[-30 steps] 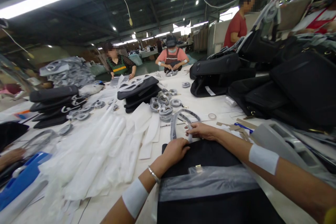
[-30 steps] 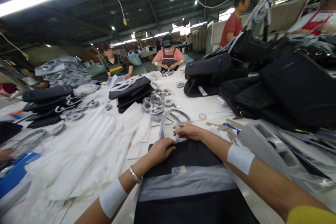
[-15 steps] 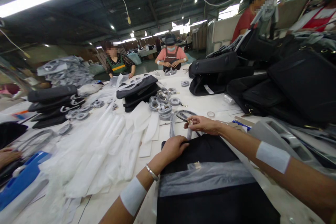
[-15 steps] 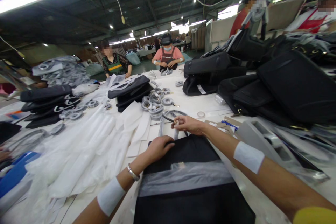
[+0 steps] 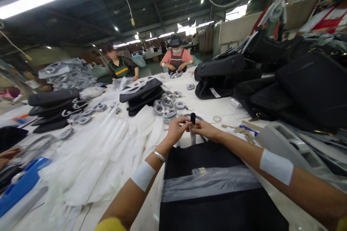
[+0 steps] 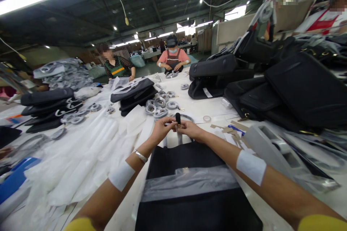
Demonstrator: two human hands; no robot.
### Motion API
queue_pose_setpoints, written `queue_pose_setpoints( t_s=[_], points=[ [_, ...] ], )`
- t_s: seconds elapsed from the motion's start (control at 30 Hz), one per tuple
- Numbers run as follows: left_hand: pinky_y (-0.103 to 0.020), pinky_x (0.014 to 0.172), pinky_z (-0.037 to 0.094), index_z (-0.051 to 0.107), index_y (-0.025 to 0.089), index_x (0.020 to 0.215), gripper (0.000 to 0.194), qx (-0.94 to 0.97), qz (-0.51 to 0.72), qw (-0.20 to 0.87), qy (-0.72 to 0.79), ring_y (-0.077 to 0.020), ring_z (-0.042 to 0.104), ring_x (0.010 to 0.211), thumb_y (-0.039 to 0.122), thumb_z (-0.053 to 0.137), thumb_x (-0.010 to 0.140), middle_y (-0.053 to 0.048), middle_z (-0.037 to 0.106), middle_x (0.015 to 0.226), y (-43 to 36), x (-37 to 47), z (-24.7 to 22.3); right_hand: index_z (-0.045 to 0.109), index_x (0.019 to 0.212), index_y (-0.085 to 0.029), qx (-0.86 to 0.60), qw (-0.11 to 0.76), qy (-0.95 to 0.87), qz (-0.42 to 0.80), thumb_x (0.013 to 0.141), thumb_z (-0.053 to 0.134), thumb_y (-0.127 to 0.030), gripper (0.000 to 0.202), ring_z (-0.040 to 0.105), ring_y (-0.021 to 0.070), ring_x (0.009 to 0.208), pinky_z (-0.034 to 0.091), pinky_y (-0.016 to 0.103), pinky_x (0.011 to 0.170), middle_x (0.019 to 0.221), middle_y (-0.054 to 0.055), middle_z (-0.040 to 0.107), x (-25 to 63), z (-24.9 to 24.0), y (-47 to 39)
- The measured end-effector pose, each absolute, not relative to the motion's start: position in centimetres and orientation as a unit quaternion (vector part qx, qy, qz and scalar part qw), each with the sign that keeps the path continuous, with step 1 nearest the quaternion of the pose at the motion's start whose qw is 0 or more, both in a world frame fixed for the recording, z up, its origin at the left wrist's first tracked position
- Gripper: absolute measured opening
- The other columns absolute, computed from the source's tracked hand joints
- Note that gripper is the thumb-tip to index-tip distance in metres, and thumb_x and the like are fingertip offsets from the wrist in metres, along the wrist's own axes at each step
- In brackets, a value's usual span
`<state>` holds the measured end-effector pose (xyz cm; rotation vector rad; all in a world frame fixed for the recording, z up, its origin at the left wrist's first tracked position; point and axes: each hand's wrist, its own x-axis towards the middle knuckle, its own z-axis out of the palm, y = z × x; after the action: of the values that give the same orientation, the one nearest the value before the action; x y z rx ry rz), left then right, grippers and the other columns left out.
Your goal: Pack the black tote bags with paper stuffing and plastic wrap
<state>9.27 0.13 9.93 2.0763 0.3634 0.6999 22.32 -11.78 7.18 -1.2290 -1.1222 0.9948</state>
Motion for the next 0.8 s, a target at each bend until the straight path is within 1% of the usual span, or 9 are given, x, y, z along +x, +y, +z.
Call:
queue_pose_setpoints(
  t_s=[0.1, 0.17, 0.27, 0.33, 0.43, 0.5, 0.6, 0.7, 0.8],
  points=[
    [-0.025, 0.071, 0.052, 0.074, 0.019, 0.087, 0.009, 0.843, 0.301, 0.421, 0.149, -0.0180, 0.067, 0.088, 0.018, 0.069, 0.080, -0.005, 0.074, 0.093, -0.1, 9.3, 10.7, 0.064, 0.122, -0.022, -0.557, 0.574, -0.487, 0.352, 0.072, 0.077, -0.049, 0.059, 0.060, 0.0297, 0.117, 0.042, 0.047, 0.106, 0.119, 0.007, 0.068, 22.2, 7.6, -11.8],
    [-0.025, 0.073, 0.053, 0.073, 0.018, 0.088, 0.010, 0.839, 0.308, 0.424, 0.150, -0.0182, 0.067, 0.091, 0.018, 0.067, 0.081, -0.005, 0.074, 0.094, -0.3, 9.2, 10.9, 0.067, 0.118, -0.021, -0.578, 0.573, -0.492, 0.309, 0.076, 0.073, -0.051, 0.053, 0.060, 0.0298, 0.115, 0.043, 0.046, 0.104, 0.118, 0.007, 0.069, 22.2, 7.7, -11.9],
    [-0.027, 0.075, 0.054, 0.072, 0.016, 0.086, 0.008, 0.821, 0.314, 0.451, 0.153, -0.0174, 0.068, 0.084, 0.019, 0.066, 0.081, -0.005, 0.074, 0.089, -0.7, 8.9, 10.6, 0.072, 0.104, -0.017, -0.626, 0.504, -0.518, 0.292, 0.083, 0.059, -0.057, 0.047, 0.064, 0.0264, 0.101, 0.046, 0.040, 0.094, 0.101, 0.007, 0.072, 22.2, 7.1, -12.2],
    [-0.027, 0.075, 0.055, 0.071, 0.015, 0.086, 0.008, 0.809, 0.319, 0.467, 0.160, -0.0170, 0.069, 0.080, 0.020, 0.066, 0.081, -0.005, 0.073, 0.087, -0.9, 8.8, 10.2, 0.073, 0.091, -0.016, -0.657, 0.436, -0.535, 0.303, 0.082, 0.057, -0.058, 0.046, 0.063, 0.0221, 0.083, 0.048, 0.034, 0.079, 0.084, 0.004, 0.071, 22.3, 6.1, -12.3],
    [-0.027, 0.073, 0.055, 0.069, 0.015, 0.090, 0.012, 0.795, 0.325, 0.480, 0.175, -0.0173, 0.070, 0.077, 0.025, 0.065, 0.083, -0.005, 0.073, 0.084, -0.9, 8.6, 9.7, 0.066, 0.063, -0.016, -0.679, 0.361, -0.552, 0.320, 0.072, 0.067, -0.055, 0.041, 0.049, 0.0142, 0.057, 0.039, 0.027, 0.057, 0.056, -0.002, 0.056, 22.3, 4.5, -12.7],
    [-0.027, 0.070, 0.055, 0.068, 0.015, 0.091, 0.015, 0.788, 0.323, 0.492, 0.181, -0.0176, 0.070, 0.075, 0.028, 0.065, 0.085, -0.005, 0.073, 0.082, -0.8, 8.6, 9.4, 0.061, 0.055, -0.016, -0.689, 0.321, -0.563, 0.326, 0.068, 0.069, -0.052, 0.040, 0.041, 0.0113, 0.052, 0.031, 0.025, 0.052, 0.049, -0.004, 0.046, 22.4, 3.8, -12.9],
    [-0.027, 0.071, 0.056, 0.064, 0.016, 0.092, 0.017, 0.779, 0.310, 0.518, 0.170, -0.0180, 0.072, 0.075, 0.032, 0.063, 0.087, -0.005, 0.073, 0.082, -1.1, 8.2, 9.0, 0.064, 0.060, -0.015, -0.693, 0.282, -0.578, 0.326, 0.071, 0.067, -0.049, 0.035, 0.042, 0.0117, 0.055, 0.030, 0.024, 0.053, 0.052, -0.004, 0.050, 22.4, 3.5, -13.1],
    [-0.029, 0.075, 0.057, 0.058, 0.017, 0.095, 0.020, 0.766, 0.283, 0.555, 0.156, -0.0183, 0.073, 0.077, 0.037, 0.059, 0.090, -0.004, 0.074, 0.079, -1.9, 7.0, 9.1, 0.070, 0.070, -0.016, -0.690, 0.253, -0.597, 0.323, 0.073, 0.066, -0.041, 0.026, 0.051, 0.0146, 0.061, 0.035, 0.024, 0.057, 0.060, -0.001, 0.060, 22.5, 3.9, -13.3],
    [-0.027, 0.072, 0.055, 0.056, 0.019, 0.096, 0.021, 0.776, 0.248, 0.557, 0.163, -0.0180, 0.072, 0.075, 0.039, 0.059, 0.091, -0.003, 0.074, 0.077, -3.5, 4.9, 9.6, 0.074, 0.080, -0.018, -0.683, 0.234, -0.616, 0.315, 0.076, 0.062, -0.031, 0.018, 0.060, 0.0186, 0.071, 0.041, 0.026, 0.065, 0.072, 0.001, 0.069, 22.4, 4.8, -14.0]
  ],
)
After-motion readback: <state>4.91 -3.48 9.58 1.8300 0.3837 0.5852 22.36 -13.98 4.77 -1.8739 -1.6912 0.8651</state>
